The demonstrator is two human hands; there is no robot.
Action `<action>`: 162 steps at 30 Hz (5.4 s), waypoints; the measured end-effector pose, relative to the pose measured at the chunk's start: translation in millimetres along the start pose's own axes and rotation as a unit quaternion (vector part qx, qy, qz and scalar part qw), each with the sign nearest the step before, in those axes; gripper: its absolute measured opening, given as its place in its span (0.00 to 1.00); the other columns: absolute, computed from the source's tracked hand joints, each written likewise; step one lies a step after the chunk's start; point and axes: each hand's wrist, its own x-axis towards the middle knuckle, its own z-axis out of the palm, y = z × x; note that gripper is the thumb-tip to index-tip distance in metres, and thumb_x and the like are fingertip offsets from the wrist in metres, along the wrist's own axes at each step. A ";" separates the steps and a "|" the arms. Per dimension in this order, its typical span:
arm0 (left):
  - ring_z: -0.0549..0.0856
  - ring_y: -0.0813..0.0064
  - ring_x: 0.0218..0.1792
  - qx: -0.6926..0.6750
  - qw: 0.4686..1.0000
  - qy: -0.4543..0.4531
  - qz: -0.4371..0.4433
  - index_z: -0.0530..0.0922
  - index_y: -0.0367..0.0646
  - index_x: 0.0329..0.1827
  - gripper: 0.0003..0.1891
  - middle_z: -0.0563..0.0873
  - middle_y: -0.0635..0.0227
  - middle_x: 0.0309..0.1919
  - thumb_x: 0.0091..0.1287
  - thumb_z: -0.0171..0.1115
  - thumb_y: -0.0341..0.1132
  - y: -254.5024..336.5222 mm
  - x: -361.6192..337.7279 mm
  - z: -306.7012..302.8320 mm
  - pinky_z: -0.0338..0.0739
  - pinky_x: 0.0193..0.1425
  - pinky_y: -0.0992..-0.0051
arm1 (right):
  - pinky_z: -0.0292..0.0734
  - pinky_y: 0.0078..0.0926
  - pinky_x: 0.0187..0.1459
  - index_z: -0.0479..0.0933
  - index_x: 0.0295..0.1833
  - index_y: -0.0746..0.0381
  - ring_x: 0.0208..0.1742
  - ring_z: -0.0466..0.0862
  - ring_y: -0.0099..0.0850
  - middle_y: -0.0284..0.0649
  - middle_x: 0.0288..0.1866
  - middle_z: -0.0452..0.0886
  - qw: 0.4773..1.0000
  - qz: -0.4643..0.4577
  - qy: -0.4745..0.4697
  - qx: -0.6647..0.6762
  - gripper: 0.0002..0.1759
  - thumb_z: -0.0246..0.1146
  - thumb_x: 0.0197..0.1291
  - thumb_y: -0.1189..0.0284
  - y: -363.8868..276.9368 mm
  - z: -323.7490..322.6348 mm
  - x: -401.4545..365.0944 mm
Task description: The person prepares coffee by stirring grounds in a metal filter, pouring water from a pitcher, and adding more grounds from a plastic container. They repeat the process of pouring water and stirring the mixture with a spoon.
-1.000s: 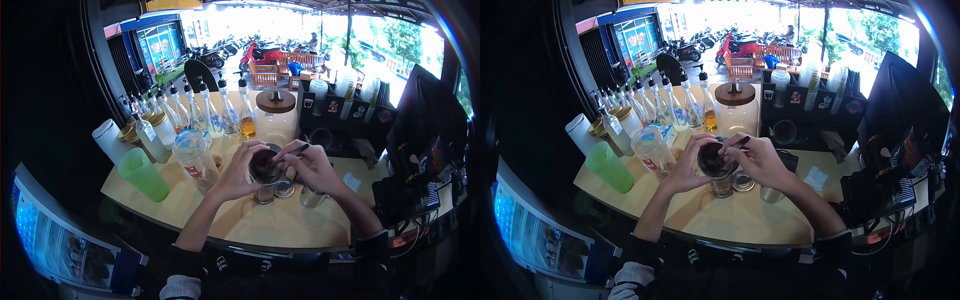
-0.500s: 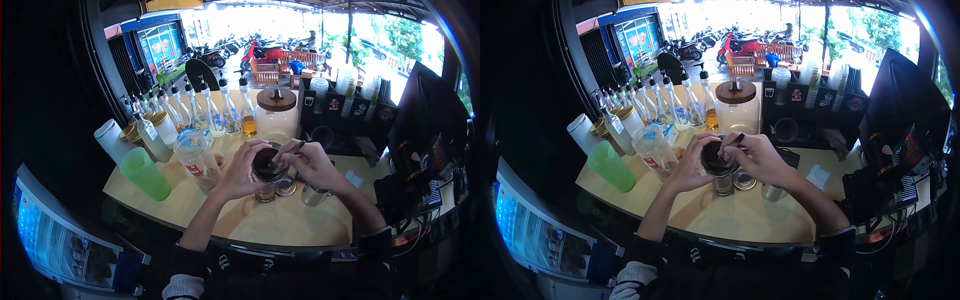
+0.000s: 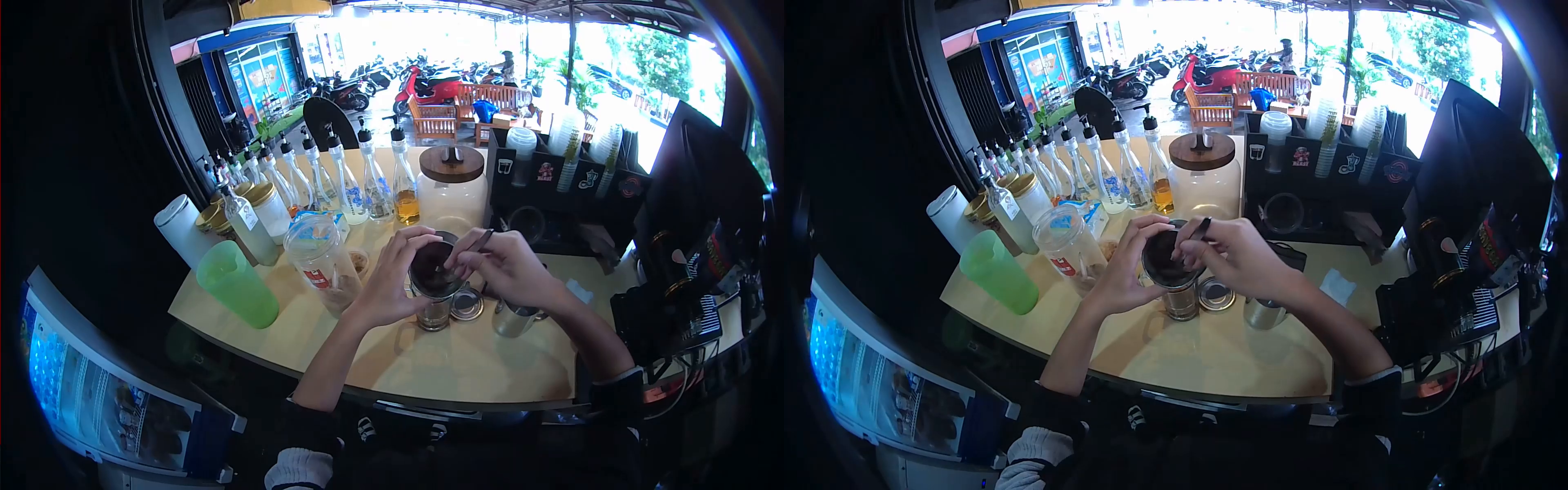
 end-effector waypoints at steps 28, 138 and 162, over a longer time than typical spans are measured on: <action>0.70 0.57 0.63 -0.037 0.995 0.094 0.025 0.65 0.44 0.63 0.43 0.68 0.58 0.58 0.37 0.70 0.23 -4.4 -8.1 11.4 0.67 0.68 0.65 | 0.81 0.24 0.39 0.75 0.46 0.68 0.37 0.86 0.29 0.42 0.37 0.84 0.993 -0.050 0.094 -0.041 0.07 0.54 0.68 0.77 -1.7 27.4 -23.8; 0.82 0.63 0.35 0.239 0.960 0.088 0.115 0.79 0.42 0.42 0.08 0.83 0.65 0.32 0.62 0.64 0.33 14.0 13.2 -4.5 0.73 0.47 0.66 | 0.80 0.24 0.40 0.76 0.51 0.65 0.40 0.81 0.27 0.40 0.43 0.78 0.981 -0.032 0.118 -0.151 0.14 0.63 0.58 0.78 -17.1 29.4 -13.0; 0.85 0.67 0.30 0.083 0.971 0.222 -0.028 0.76 0.37 0.38 0.05 0.84 0.63 0.26 0.63 0.62 0.28 15.9 7.9 -7.6 0.77 0.39 0.67 | 0.70 0.19 0.42 0.70 0.37 0.61 0.34 0.74 0.19 0.31 0.31 0.76 0.933 0.195 0.281 0.112 0.11 0.52 0.73 0.68 142.4 -19.0 -187.6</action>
